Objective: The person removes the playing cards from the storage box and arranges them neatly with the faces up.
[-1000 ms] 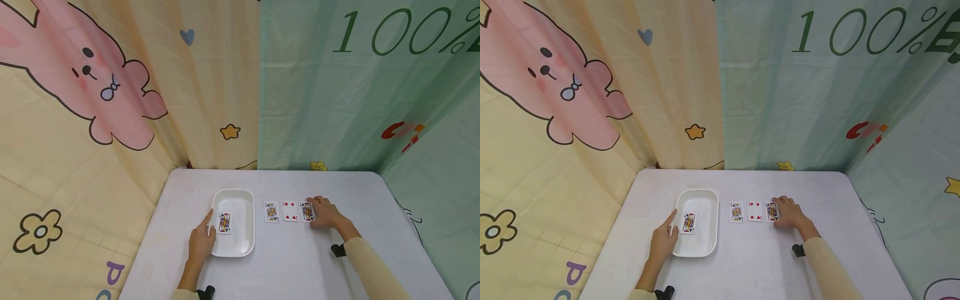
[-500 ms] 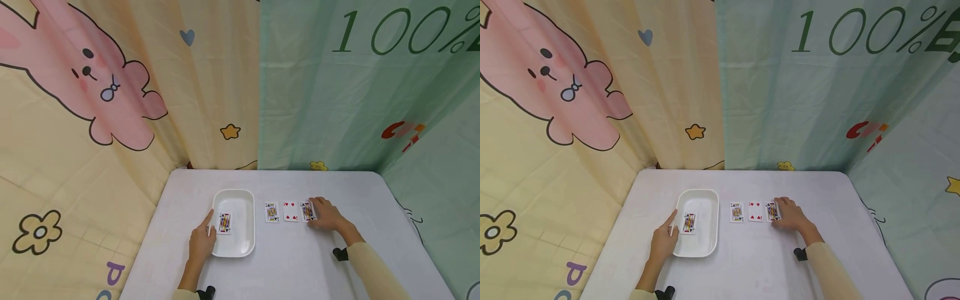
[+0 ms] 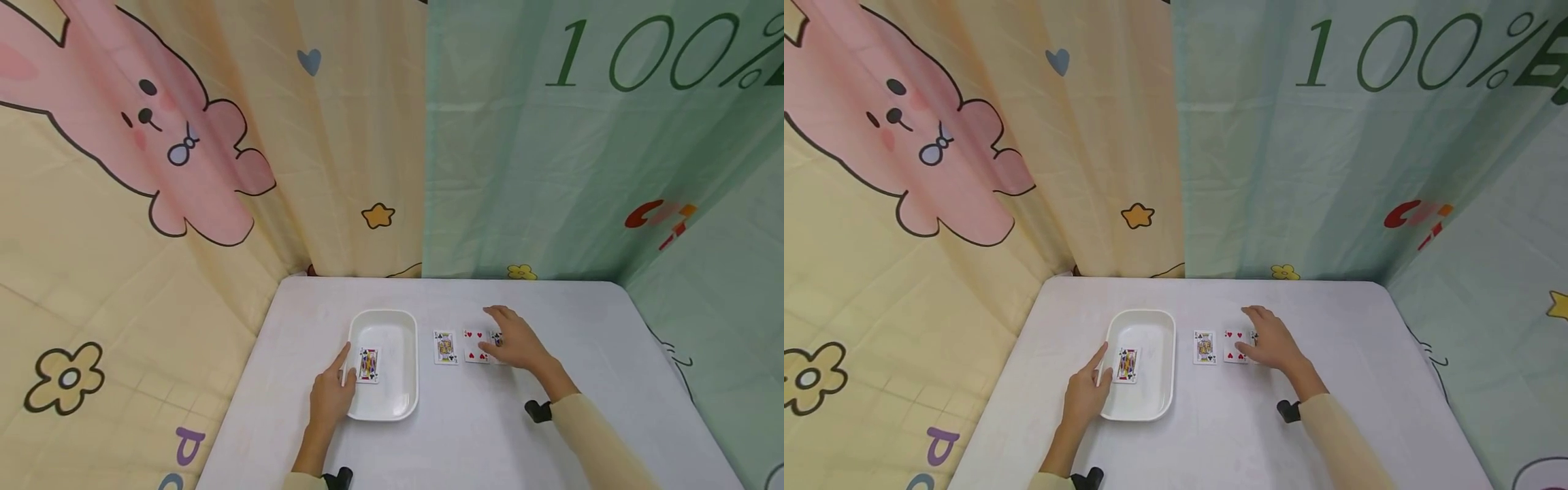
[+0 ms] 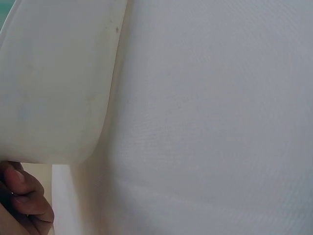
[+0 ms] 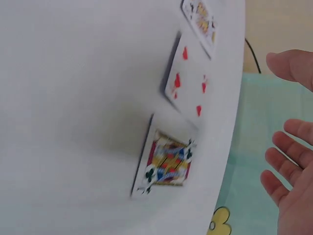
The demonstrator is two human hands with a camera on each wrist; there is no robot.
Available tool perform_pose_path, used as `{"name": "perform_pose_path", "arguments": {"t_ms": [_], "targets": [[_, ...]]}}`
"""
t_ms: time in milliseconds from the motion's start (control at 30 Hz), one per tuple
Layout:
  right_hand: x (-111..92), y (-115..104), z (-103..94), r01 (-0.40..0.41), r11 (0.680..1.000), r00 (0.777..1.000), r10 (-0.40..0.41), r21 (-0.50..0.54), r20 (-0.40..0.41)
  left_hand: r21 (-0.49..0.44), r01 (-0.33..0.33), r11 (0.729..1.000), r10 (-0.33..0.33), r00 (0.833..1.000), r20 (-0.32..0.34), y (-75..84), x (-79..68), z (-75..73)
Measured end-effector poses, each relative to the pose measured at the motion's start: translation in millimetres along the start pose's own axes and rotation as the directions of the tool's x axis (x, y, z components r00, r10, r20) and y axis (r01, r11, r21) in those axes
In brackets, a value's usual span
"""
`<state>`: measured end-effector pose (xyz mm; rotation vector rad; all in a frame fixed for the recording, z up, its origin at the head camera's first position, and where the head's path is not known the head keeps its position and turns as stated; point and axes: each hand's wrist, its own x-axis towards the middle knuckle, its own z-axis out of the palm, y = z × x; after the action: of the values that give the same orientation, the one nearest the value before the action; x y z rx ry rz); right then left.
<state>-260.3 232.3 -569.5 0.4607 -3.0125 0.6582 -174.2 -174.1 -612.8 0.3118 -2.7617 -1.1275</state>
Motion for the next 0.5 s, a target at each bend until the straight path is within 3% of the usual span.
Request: {"name": "perform_pose_path", "arguments": {"t_ms": [200,500], "targets": [[17,-46,0.4,0.077,0.996,0.997,-0.077,0.054,-0.006,0.004,0.006,1.000,-0.006,1.000,0.006,-0.7,0.5,-0.3],[39,-100,18.3,0.195,0.976,0.980,-0.198,0.100,0.020,0.012,-0.032,0.999,0.032,0.999,-0.021,-3.9,0.6,3.1]]}}
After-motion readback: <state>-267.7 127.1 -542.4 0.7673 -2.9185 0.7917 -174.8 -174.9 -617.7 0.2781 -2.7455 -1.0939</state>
